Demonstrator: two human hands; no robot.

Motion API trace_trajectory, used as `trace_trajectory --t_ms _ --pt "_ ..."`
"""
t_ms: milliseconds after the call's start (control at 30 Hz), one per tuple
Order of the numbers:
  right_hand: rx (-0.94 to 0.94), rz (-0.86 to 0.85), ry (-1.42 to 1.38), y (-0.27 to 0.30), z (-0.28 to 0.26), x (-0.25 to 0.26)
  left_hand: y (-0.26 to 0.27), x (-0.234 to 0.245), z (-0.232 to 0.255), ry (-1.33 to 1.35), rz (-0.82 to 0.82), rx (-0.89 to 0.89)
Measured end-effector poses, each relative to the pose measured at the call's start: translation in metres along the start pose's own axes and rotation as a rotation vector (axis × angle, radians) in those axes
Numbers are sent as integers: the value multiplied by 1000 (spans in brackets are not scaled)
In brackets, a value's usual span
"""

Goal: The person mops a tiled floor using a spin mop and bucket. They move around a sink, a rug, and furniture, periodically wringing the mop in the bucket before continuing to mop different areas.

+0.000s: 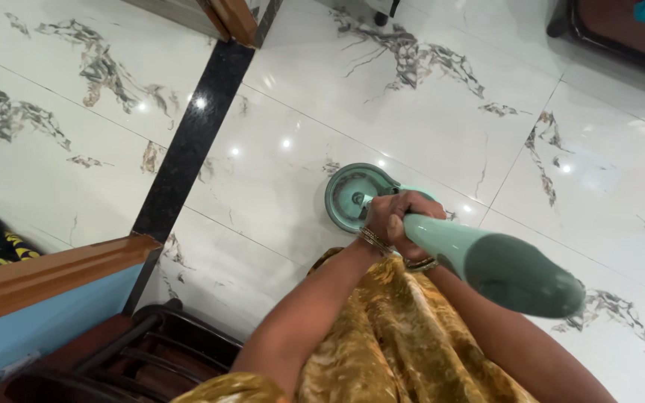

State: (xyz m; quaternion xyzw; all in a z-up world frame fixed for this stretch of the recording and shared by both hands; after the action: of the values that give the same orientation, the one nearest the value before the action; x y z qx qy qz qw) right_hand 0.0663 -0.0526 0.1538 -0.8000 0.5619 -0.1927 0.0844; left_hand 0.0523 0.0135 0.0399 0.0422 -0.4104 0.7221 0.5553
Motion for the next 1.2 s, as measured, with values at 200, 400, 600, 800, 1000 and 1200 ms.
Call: trace_trajectory --t_ms 200,400,600,800,1000,1200 --pt "-3 -19 -360 -10 28 -10 -6 -3 -21 4 88 91" --pt "-2 -82 -208 -8 29 -21 -16 29 -13 92 124 87" --pt "254 134 -241 2 32 -39 -22 50 8 484 94 101" --pt "163 40 -278 5 70 -51 -21 43 -18 368 91 116" --pt "148 -18 -218 4 87 -45 -13 24 -32 476 75 157" --pt "120 -2 -52 14 109 -32 13 -12 -60 195 63 151"
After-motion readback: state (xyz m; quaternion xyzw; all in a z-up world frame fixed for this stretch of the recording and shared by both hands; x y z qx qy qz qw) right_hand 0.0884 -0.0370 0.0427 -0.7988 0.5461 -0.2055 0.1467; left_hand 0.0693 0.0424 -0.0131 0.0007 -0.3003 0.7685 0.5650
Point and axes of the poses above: each hand's wrist, its own y-axis away from the middle knuckle, its own x-axis out of the back of the hand, z = x × y, the point moved 6 cm from there along -y, towards the middle knuckle, and after that the axes turned 12 degrees about -y, right-handed, at the moved point
